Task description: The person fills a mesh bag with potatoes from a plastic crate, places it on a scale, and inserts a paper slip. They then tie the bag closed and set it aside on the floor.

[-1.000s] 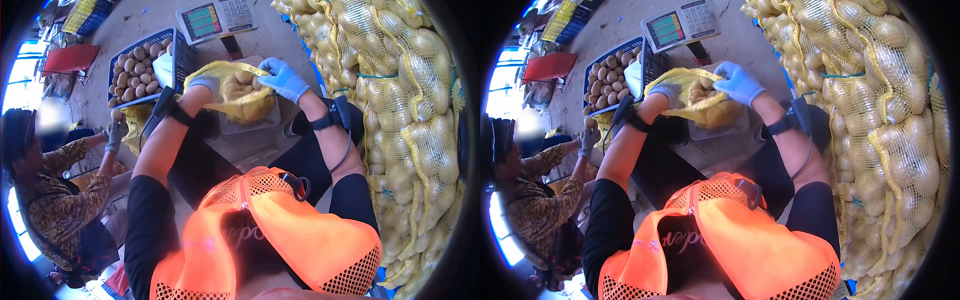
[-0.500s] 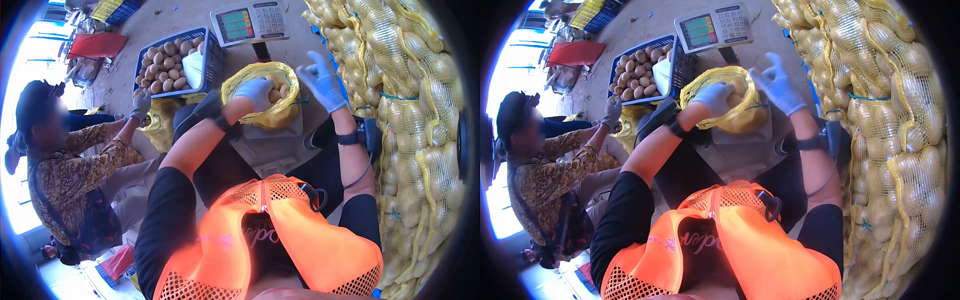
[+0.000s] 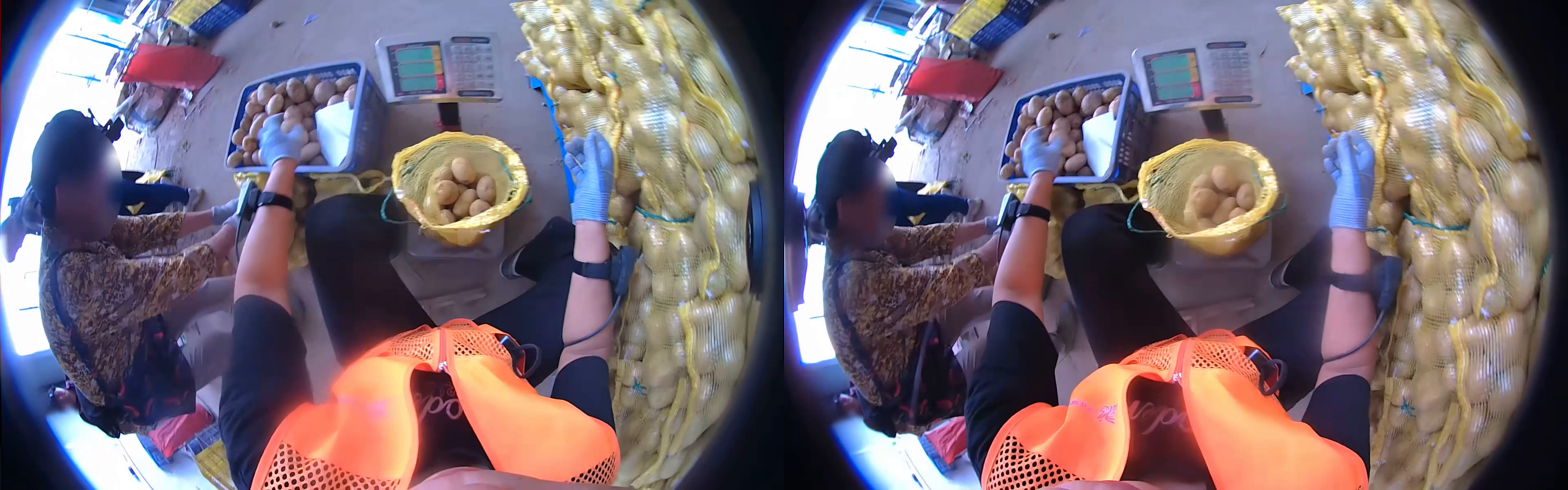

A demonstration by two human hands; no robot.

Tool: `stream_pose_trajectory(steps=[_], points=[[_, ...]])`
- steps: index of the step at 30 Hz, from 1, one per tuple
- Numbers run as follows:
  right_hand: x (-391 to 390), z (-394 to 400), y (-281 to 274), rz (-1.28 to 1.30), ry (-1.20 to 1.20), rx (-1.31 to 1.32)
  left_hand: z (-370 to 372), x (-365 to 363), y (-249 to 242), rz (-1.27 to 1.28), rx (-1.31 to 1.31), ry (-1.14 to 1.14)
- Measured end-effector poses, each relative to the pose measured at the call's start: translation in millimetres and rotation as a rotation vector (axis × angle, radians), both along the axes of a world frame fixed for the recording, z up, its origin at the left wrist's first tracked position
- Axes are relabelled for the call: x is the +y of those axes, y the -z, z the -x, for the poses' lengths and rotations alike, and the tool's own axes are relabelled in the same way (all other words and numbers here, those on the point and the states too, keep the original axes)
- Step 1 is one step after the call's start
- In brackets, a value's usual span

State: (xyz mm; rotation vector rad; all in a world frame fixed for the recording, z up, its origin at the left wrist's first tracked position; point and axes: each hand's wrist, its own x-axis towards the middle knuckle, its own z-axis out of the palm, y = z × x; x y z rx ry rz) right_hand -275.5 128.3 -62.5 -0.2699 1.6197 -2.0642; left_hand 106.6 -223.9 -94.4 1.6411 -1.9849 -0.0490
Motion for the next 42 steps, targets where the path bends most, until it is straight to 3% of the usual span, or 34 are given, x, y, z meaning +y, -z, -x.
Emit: stream_pose_trajectory(steps=[2,6,8,14,16,17,21,29,31,37,42], points=[[-7.0,-4.4,0.6,-0.047,0.006,0.024,-7.6,-6.3,36.4,-0.319,-0.02,0.216],[-20.4,-3.9,12.7,-0.127,-0.076,0.033,8.8,-22.3,105.2,-0.639,-0.479,0.151],[-27.5,0.4,23.9,-0.153,-0.097,0.015,19.2,-13.1,108.6,-0.741,-0.544,0.041],[-43.0,0.6,31.4,-0.198,-0.147,-0.042,10.5,-17.9,142.3,-0.595,-0.542,0.083],[-47.5,3.1,34.2,-0.228,-0.161,-0.078,3.7,-16.5,128.6,-0.663,-0.468,0.324],[-50.0,2.6,33.1,-0.23,-0.16,-0.08,-4.7,-15.0,139.4,-0.505,-0.382,0.278],[-50.8,-1.5,31.6,-0.277,-0.216,-0.134,2.6,-7.0,113.9,-0.577,-0.187,0.15],[-41.6,-8.1,36.0,-0.286,-0.358,-0.105,-4.9,-14.2,121.3,-0.584,-0.104,0.198],[-40.0,-10.6,32.5,-0.294,-0.359,-0.08,-12.2,-21.8,127.9,-0.643,0.023,0.228],[-36.7,-9.9,31.6,-0.314,-0.395,-0.054,-19.6,-24.1,130.9,-0.607,-0.035,0.379],[-36.3,-10.2,33.6,-0.293,-0.426,-0.053,-15.6,-21.3,128.8,-0.674,-0.028,0.336]])
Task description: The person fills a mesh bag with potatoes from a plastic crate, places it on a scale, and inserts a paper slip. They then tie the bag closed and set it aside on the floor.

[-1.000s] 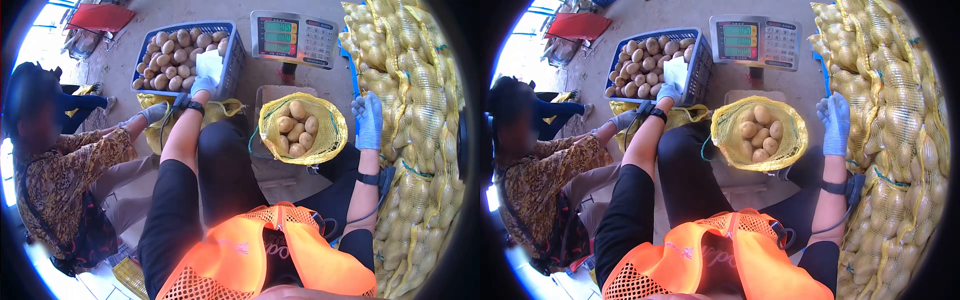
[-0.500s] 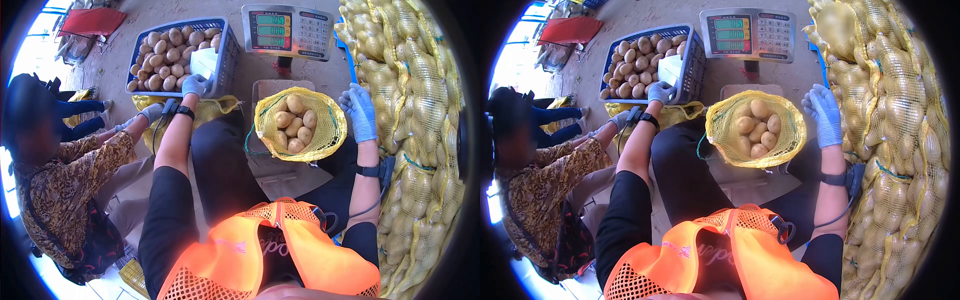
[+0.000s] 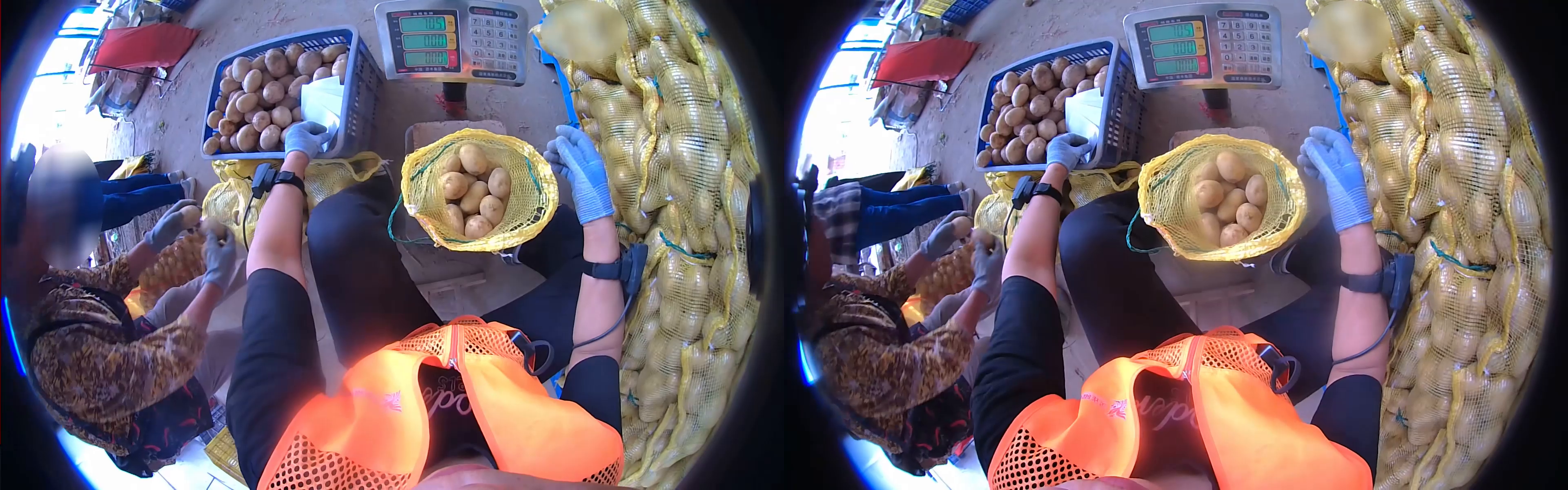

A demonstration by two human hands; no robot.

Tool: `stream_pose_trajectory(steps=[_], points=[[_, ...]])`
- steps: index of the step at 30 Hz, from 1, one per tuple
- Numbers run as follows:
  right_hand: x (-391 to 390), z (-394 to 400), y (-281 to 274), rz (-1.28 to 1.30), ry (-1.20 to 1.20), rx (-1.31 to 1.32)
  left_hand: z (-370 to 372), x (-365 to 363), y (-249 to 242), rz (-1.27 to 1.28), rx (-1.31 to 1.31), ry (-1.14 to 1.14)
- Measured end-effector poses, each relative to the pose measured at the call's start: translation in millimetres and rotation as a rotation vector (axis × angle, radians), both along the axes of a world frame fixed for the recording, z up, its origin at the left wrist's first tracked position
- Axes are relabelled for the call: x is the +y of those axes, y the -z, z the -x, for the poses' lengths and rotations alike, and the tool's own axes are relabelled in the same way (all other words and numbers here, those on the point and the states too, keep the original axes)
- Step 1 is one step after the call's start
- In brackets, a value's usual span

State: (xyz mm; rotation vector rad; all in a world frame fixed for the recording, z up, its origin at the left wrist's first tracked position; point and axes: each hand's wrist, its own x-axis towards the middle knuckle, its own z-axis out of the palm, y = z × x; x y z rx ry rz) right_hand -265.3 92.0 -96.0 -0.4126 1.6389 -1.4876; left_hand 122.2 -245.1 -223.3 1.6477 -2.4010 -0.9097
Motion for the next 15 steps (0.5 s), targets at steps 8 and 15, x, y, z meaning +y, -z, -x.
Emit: stream_pose_trajectory(steps=[8,15], points=[[1.1,-0.5,18.4,0.043,-0.081,0.113,-10.9,-33.1,36.4,0.278,0.109,-0.163],[4.7,-18.6,-7.6,-0.047,-0.411,0.308,119.4,130.5,-210.9,0.637,0.857,0.122]])
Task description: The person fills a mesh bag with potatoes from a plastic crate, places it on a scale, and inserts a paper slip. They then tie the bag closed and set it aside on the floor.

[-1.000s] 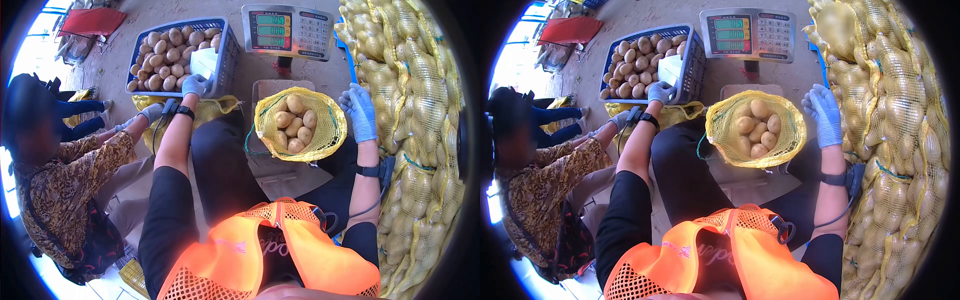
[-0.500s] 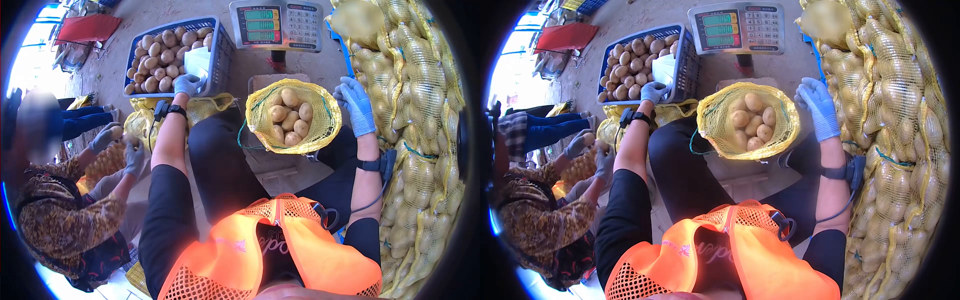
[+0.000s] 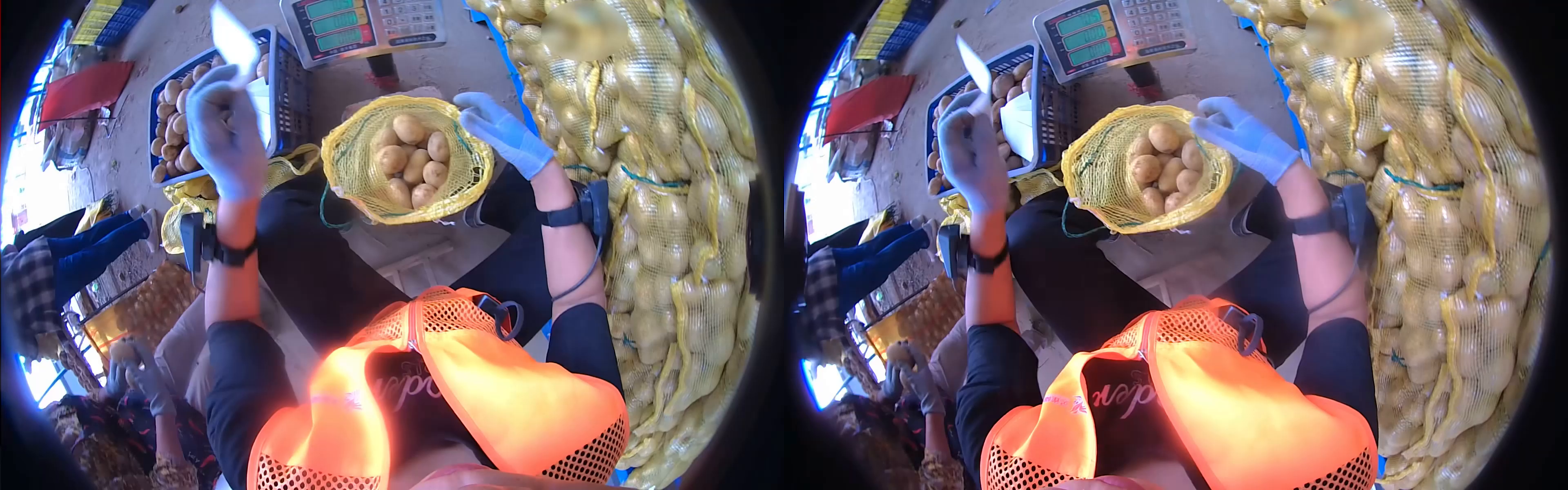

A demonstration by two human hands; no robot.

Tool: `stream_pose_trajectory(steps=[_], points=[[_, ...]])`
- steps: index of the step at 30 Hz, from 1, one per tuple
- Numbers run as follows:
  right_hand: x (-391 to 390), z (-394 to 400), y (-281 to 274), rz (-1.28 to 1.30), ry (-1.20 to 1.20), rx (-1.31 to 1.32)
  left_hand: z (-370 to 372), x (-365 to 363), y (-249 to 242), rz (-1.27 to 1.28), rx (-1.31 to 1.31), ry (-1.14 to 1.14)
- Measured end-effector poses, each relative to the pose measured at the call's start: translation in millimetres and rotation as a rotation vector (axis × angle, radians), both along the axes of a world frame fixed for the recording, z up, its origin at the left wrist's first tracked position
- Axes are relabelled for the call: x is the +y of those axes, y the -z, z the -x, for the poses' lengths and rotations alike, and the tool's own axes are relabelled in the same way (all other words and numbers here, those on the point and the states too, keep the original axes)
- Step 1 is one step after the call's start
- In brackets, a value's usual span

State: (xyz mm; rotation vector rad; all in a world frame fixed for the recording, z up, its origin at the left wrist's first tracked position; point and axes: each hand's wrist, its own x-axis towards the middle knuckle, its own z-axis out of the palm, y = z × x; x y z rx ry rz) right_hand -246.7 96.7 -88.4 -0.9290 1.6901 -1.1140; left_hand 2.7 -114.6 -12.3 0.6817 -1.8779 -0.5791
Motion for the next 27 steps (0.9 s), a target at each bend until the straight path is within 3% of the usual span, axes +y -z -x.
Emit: stream_pose_trajectory(steps=[1,2,4,6,7,9,11,13,14,15,17,19,21,22,23,25,27], points=[[1.7,-1.7,-0.4,-0.01,-0.043,0.003,10.4,26.4,-17.1,0.159,-0.091,0.154],[3.9,-1.5,-0.3,-0.016,-0.088,0.006,15.8,53.2,-27.5,0.321,-0.365,0.284],[7.8,5.1,8.3,0.034,-0.095,0.007,43.0,87.2,-16.0,0.23,-0.617,0.775],[14.3,7.0,-6.0,-0.003,-0.103,-0.068,50.9,102.9,28.5,0.256,-1.151,0.868],[18.9,6.1,-16.3,0.006,-0.098,-0.065,50.5,105.0,43.9,0.267,-1.153,0.867],[25.4,6.2,-29.2,-0.219,-0.004,-0.218,51.1,104.2,52.6,0.082,-1.524,0.852],[34.4,7.1,-18.6,-0.179,-0.023,-0.162,44.5,101.1,40.6,0.032,-1.403,0.818],[34.4,7.5,-24.6,-0.083,-0.324,0.126,38.0,96.9,22.0,-0.029,-0.998,0.648],[38.1,8.1,-33.1,-0.185,-0.39,0.199,33.8,94.6,16.7,0.093,-0.806,0.595],[36.6,7.7,-40.3,-0.168,-0.381,0.204,31.0,95.5,5.1,0.114,-0.81,0.594],[38.4,9.0,-51.6,-0.336,-0.562,0.26,25.3,104.6,-20.8,-0.182,-0.665,0.524],[47.1,7.7,-60.9,-0.225,-0.501,0.25,24.0,114.7,-31.8,-0.226,-0.644,0.497],[61.8,7.8,-84.3,0.078,-0.258,-0.104,27.8,128.5,-34.8,-0.474,-0.571,0.426],[73.3,8.9,-104.3,0.273,-0.256,-0.217,43.0,141.4,-37.5,-0.324,-0.341,0.519],[80.2,3.8,-124.5,0.284,-0.267,-0.202,45.6,157.8,-45.9,-0.31,-0.435,0.524],[94.5,-14.9,-149.5,0.867,-0.253,-0.396,57.9,180.5,-51.0,-0.283,-0.425,0.773],[94.2,-29.9,-159.6,0.9,-0.188,-0.285,60.5,159.8,-44.4,-0.261,-0.462,0.755]])
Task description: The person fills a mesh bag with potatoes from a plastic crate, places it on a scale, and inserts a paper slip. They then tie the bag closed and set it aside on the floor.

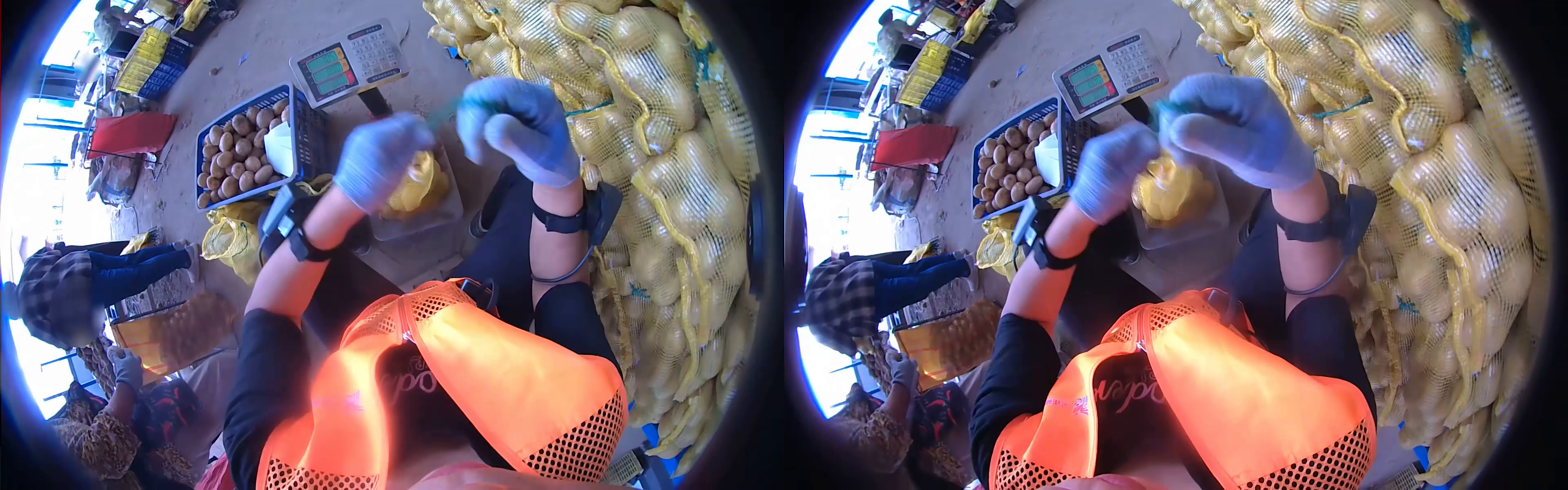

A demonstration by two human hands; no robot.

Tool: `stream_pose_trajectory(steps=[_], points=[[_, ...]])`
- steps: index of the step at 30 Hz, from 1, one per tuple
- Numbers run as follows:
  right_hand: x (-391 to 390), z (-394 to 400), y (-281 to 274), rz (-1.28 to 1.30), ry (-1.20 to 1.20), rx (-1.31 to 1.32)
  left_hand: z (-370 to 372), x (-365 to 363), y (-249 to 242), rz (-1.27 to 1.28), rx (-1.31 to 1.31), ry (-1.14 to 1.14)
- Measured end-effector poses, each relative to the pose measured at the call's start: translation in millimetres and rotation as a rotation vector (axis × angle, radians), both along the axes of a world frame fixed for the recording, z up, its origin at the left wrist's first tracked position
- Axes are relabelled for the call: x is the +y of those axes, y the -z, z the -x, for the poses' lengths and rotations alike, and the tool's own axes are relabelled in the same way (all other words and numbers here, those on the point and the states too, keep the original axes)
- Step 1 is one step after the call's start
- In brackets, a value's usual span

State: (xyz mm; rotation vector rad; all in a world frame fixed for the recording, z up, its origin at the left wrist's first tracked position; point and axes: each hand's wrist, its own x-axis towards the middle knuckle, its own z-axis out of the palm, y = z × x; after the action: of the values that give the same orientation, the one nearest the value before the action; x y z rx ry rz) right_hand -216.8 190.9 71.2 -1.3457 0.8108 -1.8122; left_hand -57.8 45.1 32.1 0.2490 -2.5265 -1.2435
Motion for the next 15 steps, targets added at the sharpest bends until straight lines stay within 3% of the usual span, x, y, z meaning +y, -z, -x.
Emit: stream_pose_trajectory(steps=[1,2,3,4,6,7,8,9,10,11,12,13,14,15], points=[[0.9,-2.1,-4.7,0.031,0.112,0.077,15.6,-30.4,17.7,0.012,0.454,-0.07],[-1.1,0.6,6.2,0.038,0.123,0.085,8.5,-43.4,-17.6,-0.208,0.249,-0.37],[-10.1,4.3,33.4,-0.085,0.145,0.108,10.8,-45.9,-36.7,-0.513,0.273,-0.547],[-18.5,6.5,59.6,-0.205,0.166,0.132,7.9,-46.5,-36.3,-0.534,0.244,-0.585],[-40.1,-10.8,97.5,-0.901,-0.041,0.396,12.3,-8.4,-38.2,-0.663,0.234,-0.418],[-65.0,-25.6,172.2,-0.472,0.291,0.583,17.9,8.9,-32.1,-0.565,0.186,-0.411],[-63.0,-38.7,160.2,-0.673,0.147,0.67,19.7,13.3,-26.6,-0.483,0.062,-0.247],[-77.0,-45.1,168.3,-0.67,-0.033,0.831,24.6,25.6,-34.5,-0.459,0.019,-0.211],[-82.7,-50.3,168.7,-0.619,0.011,0.886,27.0,27.0,-41.6,-0.389,0.011,-0.196],[-84.8,-47.8,180.7,-0.63,-0.236,0.203,28.5,25.1,-43.4,-0.56,0.07,-0.352],[-104.7,-47.8,224.9,-0.493,-0.173,0.326,31.8,16.4,-55.9,-0.519,0.138,-0.434],[-91.1,-45.4,199.4,-0.511,-0.078,0.385,24.4,-47.1,-9.5,0.232,0.276,-0.431],[-83.3,-41.6,174.4,-0.892,-0.137,0.301,20.0,-63.0,-10.0,-0.609,0.369,-0.526],[-77.1,-38.6,167.6,-0.874,-0.2,-0.036,5.1,-112.1,31.4,-0.52,0.437,-0.664]])
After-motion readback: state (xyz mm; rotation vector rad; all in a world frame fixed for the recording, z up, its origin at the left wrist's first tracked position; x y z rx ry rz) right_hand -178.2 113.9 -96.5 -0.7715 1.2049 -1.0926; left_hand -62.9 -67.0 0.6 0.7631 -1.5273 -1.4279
